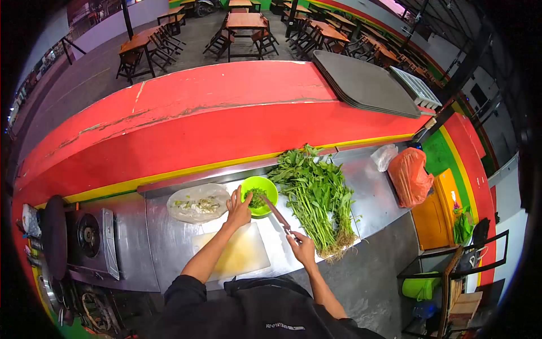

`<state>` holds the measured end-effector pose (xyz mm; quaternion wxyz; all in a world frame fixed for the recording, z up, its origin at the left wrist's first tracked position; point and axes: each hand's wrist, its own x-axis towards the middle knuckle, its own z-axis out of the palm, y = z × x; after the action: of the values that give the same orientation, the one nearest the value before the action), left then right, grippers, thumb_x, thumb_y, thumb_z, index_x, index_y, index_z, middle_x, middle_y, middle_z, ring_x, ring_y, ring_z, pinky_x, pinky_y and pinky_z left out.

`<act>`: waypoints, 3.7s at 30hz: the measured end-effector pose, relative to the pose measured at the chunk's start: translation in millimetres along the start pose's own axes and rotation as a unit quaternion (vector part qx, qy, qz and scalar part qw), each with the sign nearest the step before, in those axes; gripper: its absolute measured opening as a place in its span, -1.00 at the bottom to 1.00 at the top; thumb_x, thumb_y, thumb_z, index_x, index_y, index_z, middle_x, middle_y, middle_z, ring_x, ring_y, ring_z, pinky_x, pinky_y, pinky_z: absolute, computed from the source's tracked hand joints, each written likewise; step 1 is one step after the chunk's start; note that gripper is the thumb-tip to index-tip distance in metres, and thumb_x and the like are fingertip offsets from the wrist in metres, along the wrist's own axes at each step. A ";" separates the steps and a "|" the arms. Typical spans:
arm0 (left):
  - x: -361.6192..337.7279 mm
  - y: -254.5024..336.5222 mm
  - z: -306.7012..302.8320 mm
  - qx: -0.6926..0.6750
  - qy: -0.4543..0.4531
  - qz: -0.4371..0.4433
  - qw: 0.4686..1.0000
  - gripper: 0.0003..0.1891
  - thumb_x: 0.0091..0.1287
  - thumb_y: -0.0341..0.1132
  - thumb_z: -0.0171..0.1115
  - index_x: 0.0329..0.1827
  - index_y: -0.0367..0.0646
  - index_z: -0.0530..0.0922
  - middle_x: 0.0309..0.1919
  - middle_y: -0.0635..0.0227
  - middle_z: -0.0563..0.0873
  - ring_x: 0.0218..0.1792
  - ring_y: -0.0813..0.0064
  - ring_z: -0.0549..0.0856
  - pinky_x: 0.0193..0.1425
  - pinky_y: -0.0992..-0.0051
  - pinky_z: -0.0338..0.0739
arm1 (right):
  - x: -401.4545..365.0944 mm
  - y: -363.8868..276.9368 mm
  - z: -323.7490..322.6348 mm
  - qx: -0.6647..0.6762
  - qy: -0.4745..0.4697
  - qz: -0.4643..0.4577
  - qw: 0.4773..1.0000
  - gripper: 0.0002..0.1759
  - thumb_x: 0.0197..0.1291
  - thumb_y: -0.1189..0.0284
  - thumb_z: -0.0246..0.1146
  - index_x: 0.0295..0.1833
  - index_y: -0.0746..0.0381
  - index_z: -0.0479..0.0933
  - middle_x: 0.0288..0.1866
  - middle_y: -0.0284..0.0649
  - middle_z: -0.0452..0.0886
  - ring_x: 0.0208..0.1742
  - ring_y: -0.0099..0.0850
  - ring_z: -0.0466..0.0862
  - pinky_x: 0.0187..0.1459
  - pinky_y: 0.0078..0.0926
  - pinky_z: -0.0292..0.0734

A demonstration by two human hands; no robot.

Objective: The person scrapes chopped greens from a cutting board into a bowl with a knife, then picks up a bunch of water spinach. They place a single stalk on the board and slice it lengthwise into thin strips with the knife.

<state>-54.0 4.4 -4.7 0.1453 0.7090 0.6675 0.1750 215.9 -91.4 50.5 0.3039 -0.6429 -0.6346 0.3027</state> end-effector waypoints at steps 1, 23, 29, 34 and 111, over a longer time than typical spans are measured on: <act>-2.4 0.1 3.2 -0.046 0.029 0.018 0.998 -0.32 0.12 -0.45 0.30 0.42 -0.03 0.45 0.56 -0.09 0.02 0.54 -0.07 0.04 0.37 -0.20 0.09 | 1.5 10.0 2.8 0.078 -0.023 0.034 0.996 -0.62 0.30 0.17 0.35 -0.13 0.33 0.71 -0.53 -0.25 0.62 -0.55 -0.47 0.55 -0.45 -0.48 0.40; -1.3 22.5 31.3 -0.230 0.126 -0.063 0.963 -0.81 0.28 -0.30 0.37 -0.12 -0.18 0.66 -0.27 0.19 0.76 -0.17 0.16 0.73 -0.09 0.22 0.55 | 12.7 -13.9 5.3 0.517 -0.250 0.296 0.763 -0.51 0.58 0.05 -0.07 0.18 0.24 0.48 -0.60 -0.53 0.22 -0.72 -0.70 0.09 -0.69 -0.67 -0.04; -5.3 42.1 21.1 -0.260 0.226 -0.032 0.938 -0.78 0.34 -0.37 0.27 0.00 -0.22 0.56 -0.03 0.11 0.70 -0.01 0.10 0.68 0.05 0.15 0.50 | 16.5 -14.0 4.8 0.524 -0.253 0.288 0.761 -0.50 0.58 0.05 -0.09 0.20 0.25 0.47 -0.59 -0.52 0.22 -0.71 -0.70 0.10 -0.68 -0.68 -0.03; -35.4 59.6 7.7 -0.223 0.131 0.201 0.945 -0.55 0.27 -0.58 0.08 0.25 -0.19 0.51 0.27 0.05 0.59 0.25 0.08 0.59 0.33 0.16 0.38 | 17.3 -11.3 6.9 0.551 -0.246 0.283 0.745 -0.49 0.59 0.05 -0.11 0.20 0.27 0.47 -0.57 -0.50 0.26 -0.70 -0.70 0.13 -0.68 -0.68 -0.01; 82.7 267.7 87.1 -0.034 -0.222 0.547 0.806 -0.80 0.36 -0.06 0.30 -0.09 0.11 0.72 -0.31 0.46 0.63 -0.14 0.43 0.64 0.10 0.17 0.22 | -88.7 113.2 -94.8 0.603 0.099 0.228 0.758 -0.60 0.52 0.02 0.04 0.01 0.16 0.43 -0.60 -0.45 0.20 -0.68 -0.64 0.21 -0.65 -0.62 0.11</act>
<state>228.3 71.5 39.4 0.1935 0.9708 0.1122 0.0862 359.9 -181.9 22.9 0.6117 -0.4789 -0.1214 0.6179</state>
